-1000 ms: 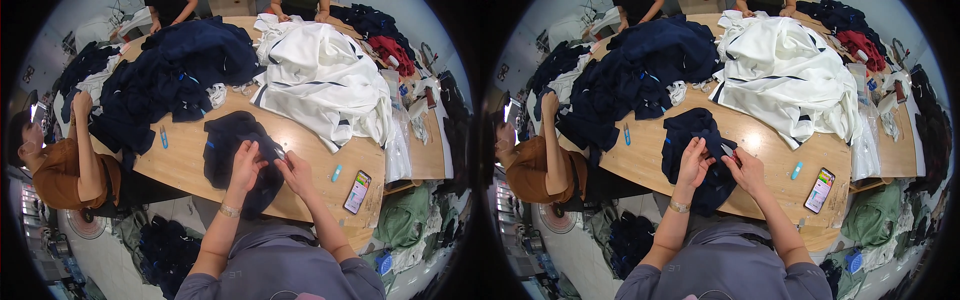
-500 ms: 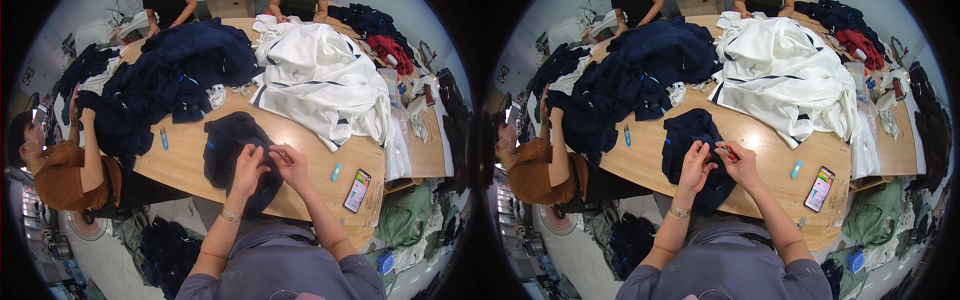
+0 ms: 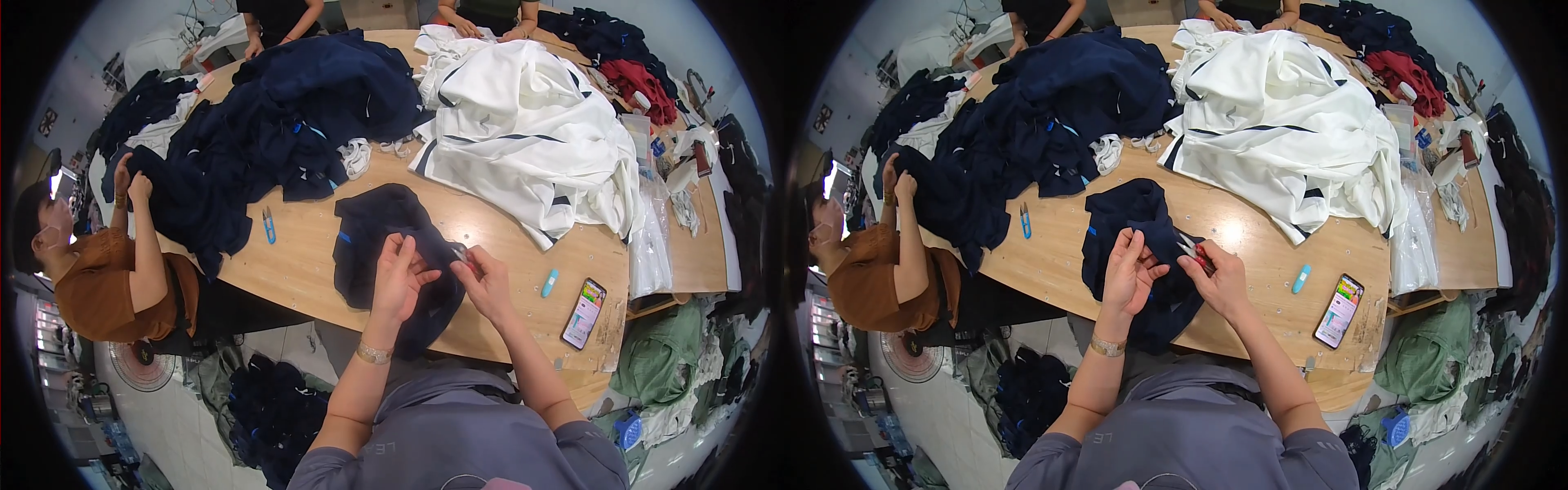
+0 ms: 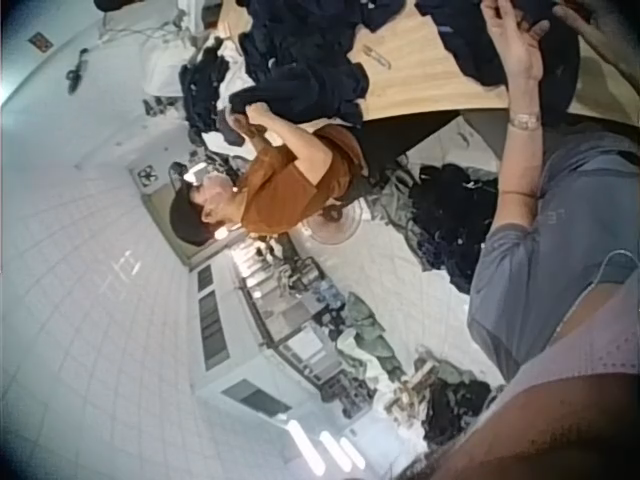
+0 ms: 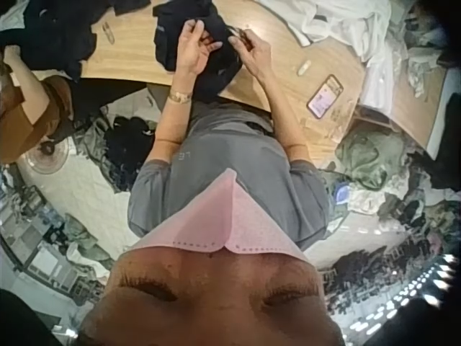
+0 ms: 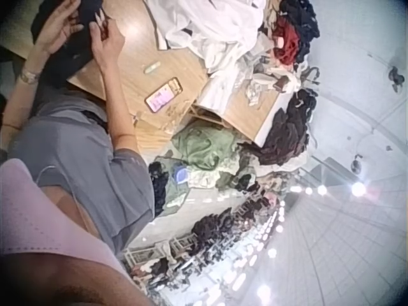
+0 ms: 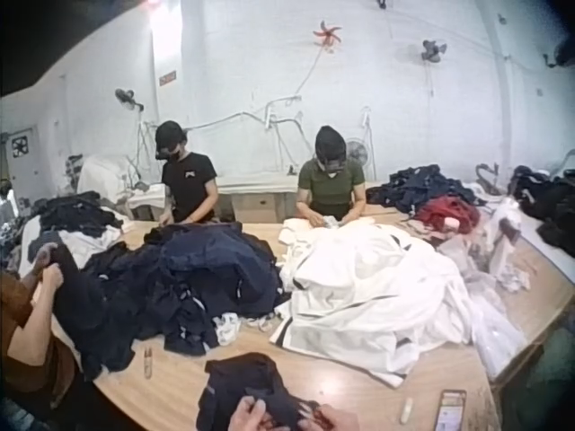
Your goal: Trimming excess threads from blue garments using small scissors.
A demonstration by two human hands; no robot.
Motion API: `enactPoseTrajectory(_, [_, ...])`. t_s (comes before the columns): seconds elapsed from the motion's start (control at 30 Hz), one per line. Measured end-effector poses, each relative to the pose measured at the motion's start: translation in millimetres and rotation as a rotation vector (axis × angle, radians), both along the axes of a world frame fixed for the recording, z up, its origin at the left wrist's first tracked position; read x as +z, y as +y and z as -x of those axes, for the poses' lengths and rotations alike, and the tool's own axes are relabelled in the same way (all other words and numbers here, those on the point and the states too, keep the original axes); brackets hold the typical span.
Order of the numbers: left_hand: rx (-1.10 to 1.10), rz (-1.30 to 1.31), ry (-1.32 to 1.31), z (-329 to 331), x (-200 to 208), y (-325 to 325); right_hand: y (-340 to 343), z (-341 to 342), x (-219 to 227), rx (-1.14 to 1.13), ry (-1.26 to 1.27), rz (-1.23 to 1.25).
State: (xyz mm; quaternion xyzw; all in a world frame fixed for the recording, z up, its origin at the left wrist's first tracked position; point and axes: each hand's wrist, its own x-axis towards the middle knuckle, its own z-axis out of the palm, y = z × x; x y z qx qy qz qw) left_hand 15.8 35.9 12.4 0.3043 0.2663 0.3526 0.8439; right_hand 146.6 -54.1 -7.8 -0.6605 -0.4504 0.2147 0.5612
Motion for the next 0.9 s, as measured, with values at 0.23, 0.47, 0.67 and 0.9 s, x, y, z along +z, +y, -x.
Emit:
enactPoseTrajectory(0.23, [0.003,-0.036,0.008,3,-3,1,3,1,5,-0.050,-0.263,0.032])
enactPoseTrajectory(0.47, [0.003,-0.062,0.052,4,1,-1,5,1,7,-0.034,-0.266,0.053])
enactPoseTrajectory(0.67, [-0.001,-0.098,0.097,3,3,-1,6,1,12,-0.009,-0.309,0.028])
enactPoseTrajectory(0.9, [0.026,-0.104,0.110,2,3,-2,6,0,10,-0.023,-0.350,0.040])
